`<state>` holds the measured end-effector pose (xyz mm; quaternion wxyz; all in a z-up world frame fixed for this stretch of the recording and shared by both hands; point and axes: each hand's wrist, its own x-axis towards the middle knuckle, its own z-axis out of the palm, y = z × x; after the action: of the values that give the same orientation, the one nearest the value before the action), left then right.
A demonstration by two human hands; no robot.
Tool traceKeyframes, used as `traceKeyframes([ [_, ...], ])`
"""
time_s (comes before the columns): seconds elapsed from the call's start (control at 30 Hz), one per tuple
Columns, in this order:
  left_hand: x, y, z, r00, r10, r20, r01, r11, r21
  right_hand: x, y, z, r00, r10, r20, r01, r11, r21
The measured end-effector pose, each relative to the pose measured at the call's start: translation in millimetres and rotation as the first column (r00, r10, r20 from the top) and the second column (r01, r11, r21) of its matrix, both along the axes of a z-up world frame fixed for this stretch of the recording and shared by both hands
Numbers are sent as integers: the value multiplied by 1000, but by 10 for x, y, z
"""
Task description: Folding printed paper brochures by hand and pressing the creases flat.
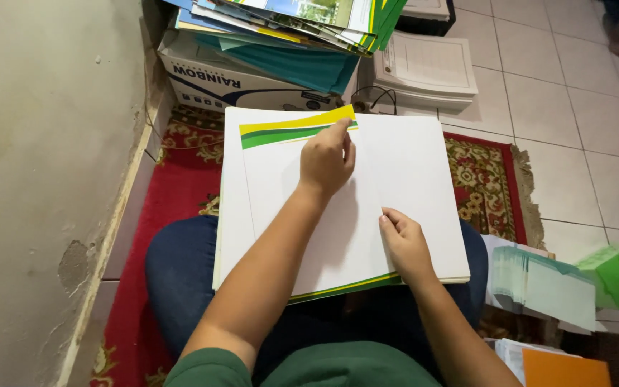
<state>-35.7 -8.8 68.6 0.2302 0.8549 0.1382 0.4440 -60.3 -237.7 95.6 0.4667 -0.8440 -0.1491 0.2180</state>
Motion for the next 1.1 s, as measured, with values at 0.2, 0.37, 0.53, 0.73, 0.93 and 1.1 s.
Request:
traceKeyframes([
  [0.2, -490, -408, 807, 909, -105, -402, 12, 974, -227, -404, 73, 572, 929, -44, 367, -2, 992, 123],
  [0.37, -1144, -717, 1890, 842, -359, -403, 218, 909, -354, -460, -8, 942, 488, -71, 870, -68, 991, 119],
  [0.53, -1345, -781, 1792, 855, -419, -307, 271, 864, -423, -228, -116, 744, 146, -66, 987, -258, 961, 102],
  [0.73, -1060, -419, 433, 909, -386, 161, 255, 208, -944, -493, -156, 519, 857, -93, 507, -135, 909, 395],
  [0.93, -1057, -497, -77, 933, -320, 165, 146, -85, -986, -589, -228, 18, 682, -93, -725, 634, 569, 523],
  [1.1, -1076, -525, -183, 926, -358, 122, 107, -62, -992, -395, -230, -327, 752, -78, -654, 521, 678, 518],
])
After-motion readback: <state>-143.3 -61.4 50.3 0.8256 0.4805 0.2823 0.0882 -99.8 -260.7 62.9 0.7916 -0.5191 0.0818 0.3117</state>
